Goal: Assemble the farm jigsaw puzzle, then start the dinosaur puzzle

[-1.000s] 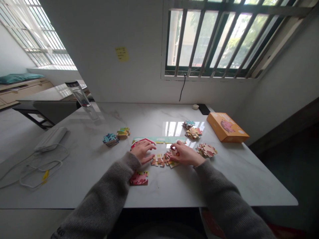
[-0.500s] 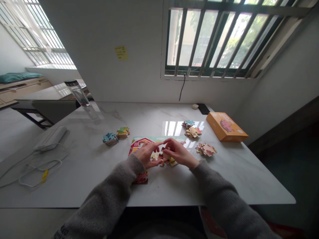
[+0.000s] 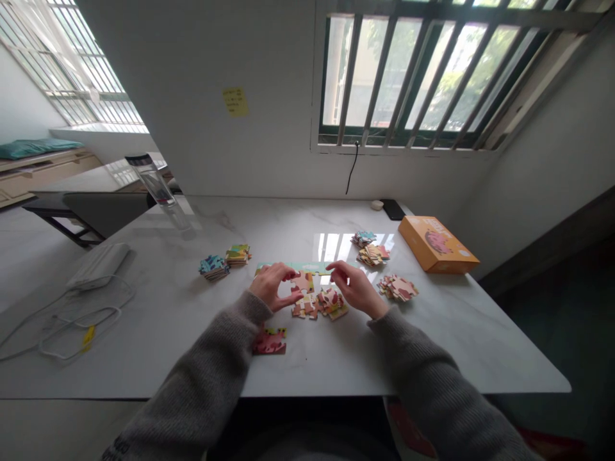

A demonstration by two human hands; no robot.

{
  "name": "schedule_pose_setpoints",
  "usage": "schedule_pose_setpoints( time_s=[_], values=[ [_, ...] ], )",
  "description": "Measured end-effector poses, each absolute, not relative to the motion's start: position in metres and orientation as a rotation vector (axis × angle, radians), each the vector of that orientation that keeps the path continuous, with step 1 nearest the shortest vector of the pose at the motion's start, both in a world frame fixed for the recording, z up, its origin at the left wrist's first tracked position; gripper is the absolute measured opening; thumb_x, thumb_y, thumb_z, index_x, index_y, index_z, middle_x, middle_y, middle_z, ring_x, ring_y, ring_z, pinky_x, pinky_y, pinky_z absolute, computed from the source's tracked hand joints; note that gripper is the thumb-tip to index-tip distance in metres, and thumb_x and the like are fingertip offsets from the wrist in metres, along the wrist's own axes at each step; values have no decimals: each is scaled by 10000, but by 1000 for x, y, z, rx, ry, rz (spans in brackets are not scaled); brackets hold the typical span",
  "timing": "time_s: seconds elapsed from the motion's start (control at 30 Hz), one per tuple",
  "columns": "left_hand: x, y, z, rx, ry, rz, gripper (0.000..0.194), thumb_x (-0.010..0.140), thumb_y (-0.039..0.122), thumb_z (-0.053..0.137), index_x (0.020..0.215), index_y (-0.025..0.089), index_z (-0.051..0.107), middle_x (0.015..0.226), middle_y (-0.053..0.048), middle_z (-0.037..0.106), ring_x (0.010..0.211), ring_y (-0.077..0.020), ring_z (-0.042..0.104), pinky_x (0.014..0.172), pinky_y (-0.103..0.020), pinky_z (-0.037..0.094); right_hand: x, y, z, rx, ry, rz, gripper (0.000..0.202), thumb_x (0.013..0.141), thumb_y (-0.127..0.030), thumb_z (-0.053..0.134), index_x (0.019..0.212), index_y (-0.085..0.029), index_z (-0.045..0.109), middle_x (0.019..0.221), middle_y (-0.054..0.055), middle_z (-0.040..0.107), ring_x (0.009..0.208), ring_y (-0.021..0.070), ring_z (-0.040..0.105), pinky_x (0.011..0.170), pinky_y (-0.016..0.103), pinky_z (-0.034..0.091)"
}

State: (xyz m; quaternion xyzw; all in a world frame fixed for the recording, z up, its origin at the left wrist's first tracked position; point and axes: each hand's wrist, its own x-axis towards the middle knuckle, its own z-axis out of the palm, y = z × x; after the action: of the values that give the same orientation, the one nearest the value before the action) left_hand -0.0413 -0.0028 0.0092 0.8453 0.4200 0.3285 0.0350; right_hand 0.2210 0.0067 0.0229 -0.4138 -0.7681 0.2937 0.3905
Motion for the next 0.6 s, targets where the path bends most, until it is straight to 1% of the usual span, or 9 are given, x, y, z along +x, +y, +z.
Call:
schedule_pose_setpoints(
  time_s=[0.07, 0.13, 0.2, 0.23, 0.33, 0.4, 0.47, 0.6],
  values=[
    [-46, 0, 7, 2583, 1311, 988, 374, 803, 446, 730, 1044, 195, 592, 947, -42, 660, 844, -204, 606, 830, -362, 403, 226, 10, 22, -1075, -2035, 609, 177, 941, -203, 481, 1014, -204, 643, 779, 14, 622, 697, 157, 564, 674, 292, 454],
    [-47, 1, 4, 2584, 1285, 924, 374, 785, 459, 744, 1012, 199, 601, 950, -39, 656, 864, -213, 602, 830, -361, 402, 230, 12, 21, -1085, -2120, 532, 176, 938, -187, 492, 1011, -199, 652, 838, 35, 631, 736, 166, 560, 717, 306, 458],
    [-47, 2, 0, 2595, 1231, 851, 375, 761, 477, 759, 971, 205, 608, 957, -40, 649, 897, -226, 597, 842, -361, 410, 235, 13, 21, -1106, -2236, 525, 168, 927, -216, 552, 1059, -199, 654, 895, 51, 623, 824, 188, 571, 786, 328, 468],
    [-46, 3, -2, 2603, 1205, 818, 378, 753, 485, 762, 958, 206, 610, 963, -44, 645, 913, -232, 593, 848, -362, 416, 237, 13, 21, -1122, -2309, 544, 205, 904, -246, 611, 1100, -202, 651, 937, 61, 617, 882, 205, 574, 825, 344, 472],
    [-44, 4, -9, 2631, 1191, 728, 401, 739, 510, 763, 951, 205, 612, 990, -60, 631, 949, -254, 579, 868, -381, 430, 244, 12, 19, -1184, -2504, 599, 501, 765, -336, 797, 1220, -218, 623, 1085, 91, 577, 1030, 258, 552, 929, 406, 467],
    [-43, 4, -13, 2648, 1227, 659, 418, 729, 517, 768, 958, 202, 615, 1011, -71, 621, 966, -268, 567, 880, -401, 434, 246, 11, 18, -1221, -2562, 598, 621, 690, -367, 859, 1242, -227, 613, 1127, 97, 554, 1069, 279, 536, 962, 433, 458],
    [-44, 4, -16, 2662, 1269, 588, 424, 730, 523, 766, 968, 203, 622, 1020, -74, 609, 974, -278, 555, 888, -421, 434, 246, 11, 17, -1236, -2574, 572, 596, 684, -384, 865, 1207, -228, 626, 1130, 97, 548, 1081, 285, 525, 973, 442, 451],
    [-45, 3, -19, 2674, 1306, 516, 413, 751, 529, 751, 985, 207, 642, 1021, -75, 593, 981, -285, 540, 895, -438, 436, 245, 13, 16, -1219, -2583, 537, 459, 751, -374, 823, 1135, -202, 639, 1104, 99, 558, 1056, 274, 532, 953, 423, 457]
  ],
)
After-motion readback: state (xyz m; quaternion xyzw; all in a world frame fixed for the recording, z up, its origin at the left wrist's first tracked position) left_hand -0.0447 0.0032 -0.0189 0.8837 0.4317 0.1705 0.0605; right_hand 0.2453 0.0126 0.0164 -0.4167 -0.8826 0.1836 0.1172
